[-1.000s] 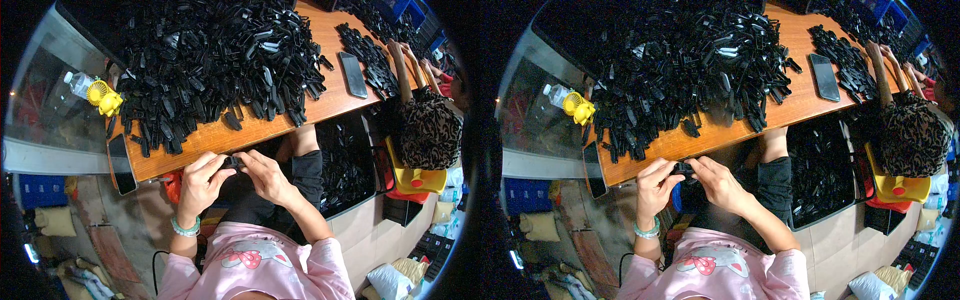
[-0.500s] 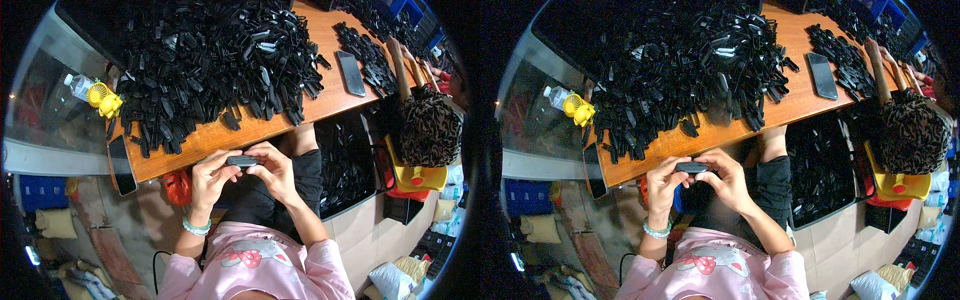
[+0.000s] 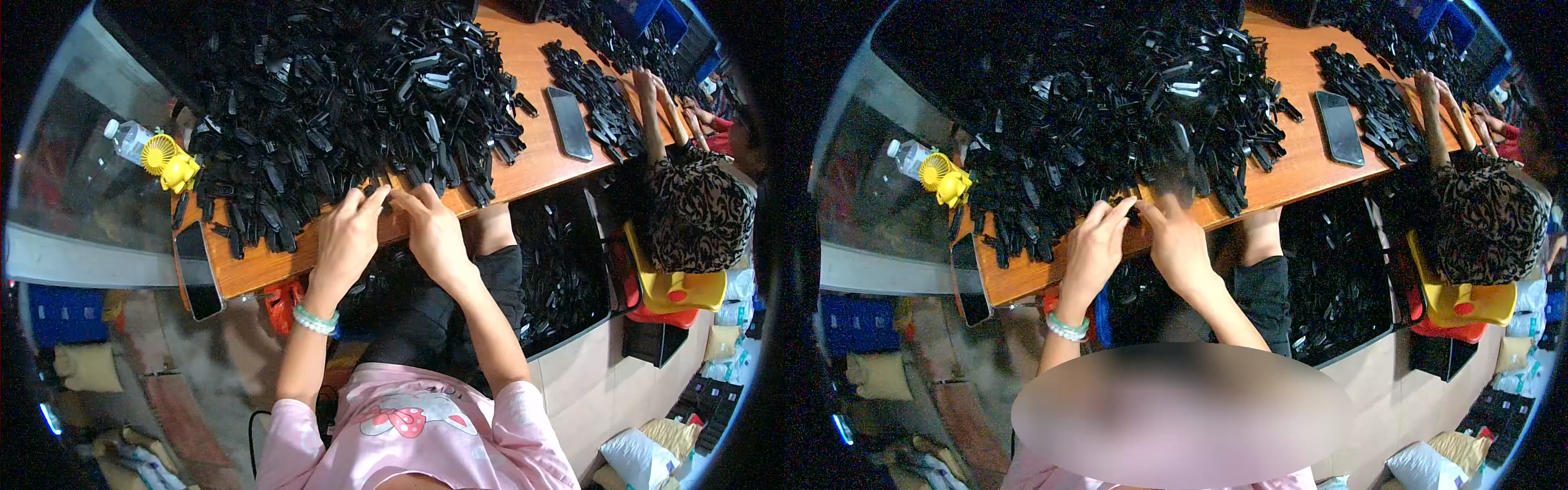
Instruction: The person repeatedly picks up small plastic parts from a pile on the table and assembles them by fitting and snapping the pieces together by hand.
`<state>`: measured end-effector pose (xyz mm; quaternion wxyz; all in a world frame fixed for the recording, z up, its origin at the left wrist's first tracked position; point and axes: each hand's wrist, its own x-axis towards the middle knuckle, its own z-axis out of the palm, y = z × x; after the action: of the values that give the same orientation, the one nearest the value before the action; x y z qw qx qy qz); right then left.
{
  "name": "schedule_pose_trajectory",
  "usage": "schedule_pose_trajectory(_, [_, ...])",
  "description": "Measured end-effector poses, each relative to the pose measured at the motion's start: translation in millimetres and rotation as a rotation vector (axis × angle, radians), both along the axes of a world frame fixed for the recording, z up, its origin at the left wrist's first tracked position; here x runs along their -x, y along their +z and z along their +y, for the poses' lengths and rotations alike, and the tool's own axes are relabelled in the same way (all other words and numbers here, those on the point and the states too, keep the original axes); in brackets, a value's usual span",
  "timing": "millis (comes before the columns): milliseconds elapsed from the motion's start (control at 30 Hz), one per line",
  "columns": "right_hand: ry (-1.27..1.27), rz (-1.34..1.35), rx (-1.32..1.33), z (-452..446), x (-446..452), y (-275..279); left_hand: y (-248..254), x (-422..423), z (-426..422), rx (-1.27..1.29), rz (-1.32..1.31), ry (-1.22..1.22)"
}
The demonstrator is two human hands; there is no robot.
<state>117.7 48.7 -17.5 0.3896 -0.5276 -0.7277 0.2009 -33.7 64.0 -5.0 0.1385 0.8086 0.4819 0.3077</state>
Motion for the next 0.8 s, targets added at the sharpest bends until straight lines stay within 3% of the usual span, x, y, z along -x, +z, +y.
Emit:
schedule_pose_trajectory(67, [-0.120, -0.271, -0.038, 11.0, 12.3, -2.8, -4.2, 1.1, 1.6, -0.057, 0.074, 0.045])
schedule_pose_trajectory(233, [-0.233, -0.263, -0.033, 10.0, 22.2, -6.3, 0.3, 14.3, -12.9, -0.086, 0.127, 0.079])
schedule_pose_trajectory(300, [-0.281, -0.262, -0.051, 5.9, 22.1, -7.7, 1.9, 16.6, -15.4, -0.293, 0.013, 0.104])
schedule_pose_trajectory(367, [-0.303, -0.267, -0.169, 2.4, 18.7, -10.9, -7.4, 22.5, -22.8, -0.235, -0.026, 0.124])
schedule_pose_trajectory(400, [-0.304, -0.267, -0.169, -0.5, 16.1, -10.7, -9.1, 23.7, -29.4, 0.085, -0.380, 0.161])
schedule_pose_trajectory(433, [-0.270, -0.173, -0.116, -4.4, 12.9, -10.2, -10.5, 24.4, -35.0, 0.412, -0.731, 0.192])
schedule_pose_trajectory(467, [-0.236, -0.080, -0.062, -8.3, 11.2, -7.4, -8.3, 31.3, -38.0, 0.623, -0.878, 0.137])
schedule_pose_trajectory(500, [-0.234, -0.083, -0.061, -12.5, 10.6, -3.7, -4.9, 33.8, -41.4, 0.624, -0.881, 0.138])
schedule_pose_trajectory(567, [-0.164, 0.561, 0.230, -22.8, 10.3, 7.0, -0.2, 36.8, -49.3, 0.855, -0.925, -0.100])
schedule_pose_trajectory(600, [-0.100, 0.860, 0.465, -28.4, 8.4, 9.7, -0.2, 32.5, -53.2, 0.811, -0.917, -0.189])
schedule_pose_trajectory(633, [-0.101, 0.861, 0.462, -31.7, 5.8, 13.2, 5.2, 28.9, -57.5, 0.839, -0.907, -0.170])
schedule_pose_trajectory(733, [0.201, 0.913, 0.246, -41.8, -2.1, 12.8, 7.9, 28.1, -64.1, 0.907, -0.883, -0.056])
schedule_pose_trajectory(800, [0.230, 1.012, 0.361, -49.1, -5.2, 16.8, 13.1, 23.4, -67.9, 0.717, -0.680, 0.014])
